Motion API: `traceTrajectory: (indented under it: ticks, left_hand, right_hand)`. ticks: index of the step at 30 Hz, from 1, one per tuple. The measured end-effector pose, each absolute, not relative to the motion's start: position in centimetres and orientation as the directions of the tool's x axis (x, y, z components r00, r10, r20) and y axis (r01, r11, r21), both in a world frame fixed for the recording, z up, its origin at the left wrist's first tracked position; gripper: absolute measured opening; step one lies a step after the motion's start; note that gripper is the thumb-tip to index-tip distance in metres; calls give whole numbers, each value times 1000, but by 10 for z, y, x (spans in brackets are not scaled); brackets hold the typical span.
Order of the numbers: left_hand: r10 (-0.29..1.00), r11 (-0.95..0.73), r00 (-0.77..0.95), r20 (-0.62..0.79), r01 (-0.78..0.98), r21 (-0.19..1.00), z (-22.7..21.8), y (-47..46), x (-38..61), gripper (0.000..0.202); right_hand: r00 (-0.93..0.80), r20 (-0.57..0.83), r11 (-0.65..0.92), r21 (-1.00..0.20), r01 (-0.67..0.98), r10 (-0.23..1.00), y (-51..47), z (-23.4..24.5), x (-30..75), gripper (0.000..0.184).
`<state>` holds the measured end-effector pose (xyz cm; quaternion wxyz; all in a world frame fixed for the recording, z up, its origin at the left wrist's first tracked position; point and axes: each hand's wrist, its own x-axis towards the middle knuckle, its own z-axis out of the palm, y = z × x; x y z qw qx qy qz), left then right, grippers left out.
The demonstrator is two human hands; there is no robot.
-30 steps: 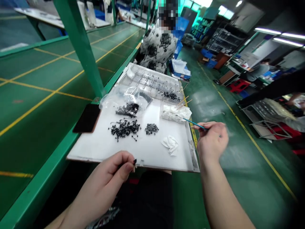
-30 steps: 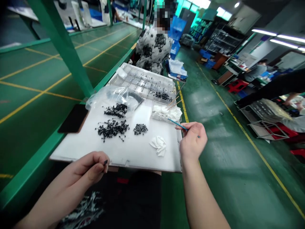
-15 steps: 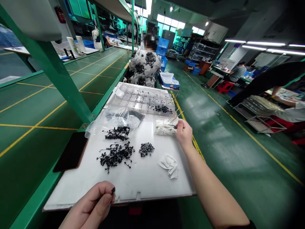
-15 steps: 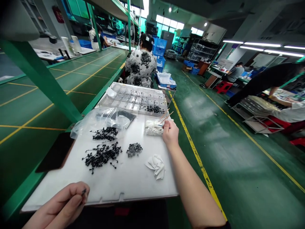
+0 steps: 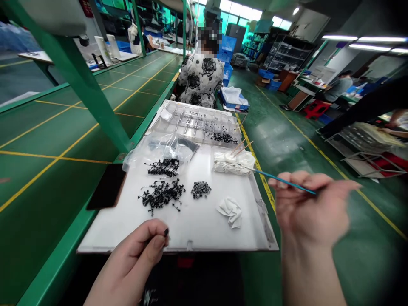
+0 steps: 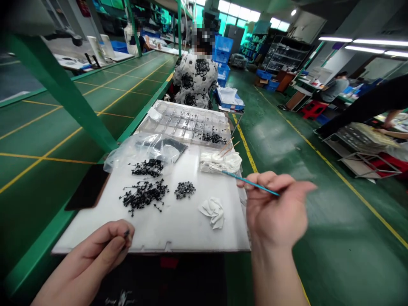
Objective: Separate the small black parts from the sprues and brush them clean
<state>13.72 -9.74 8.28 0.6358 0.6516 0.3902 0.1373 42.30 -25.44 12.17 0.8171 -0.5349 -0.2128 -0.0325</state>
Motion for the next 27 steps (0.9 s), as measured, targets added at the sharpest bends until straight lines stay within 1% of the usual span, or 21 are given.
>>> traceTrajectory:
  ticks: [2,5,7,10,12,17,22,27]
  left_hand:
    - [644,104,715,-274,273,956,94,-102,141,35]
    - [545,66,821,-169,159,985,107,-109,141,24]
    - [501,90,855,-137,106,990,112,-114,139,19]
    - [499,126,860,-107,50,991,119,-123,135,19]
    - [522,128,850,-79,14,992,122,-129,134,20]
    - [533,130,844,-58,-14,991,129,-134,131,22]
    - [531,138,846,-48,-31,990,132,-134,127,22]
    - [530,133,847,-37,-40,990,132,-132,125,23]
  right_hand:
    - [911,323,496,-853,163,256,-267,133,392,56]
    - [887,278,479,-875,75,369,-279,140,358,57]
    - [871,246,456,-889,29,424,-284,141,343,57]
    - [845,200,434,-900,-42,496,-290,141,329,57]
    - [825,185,431,-899,-77,534,-293,142,323,55]
    - [770,211,434,-896,-93,602,-297,142,310,52]
    - [765,235,443,-894,-72,599,-295,143,303,54]
    - [758,233,420,-906,-60,609,-292,144,303,53]
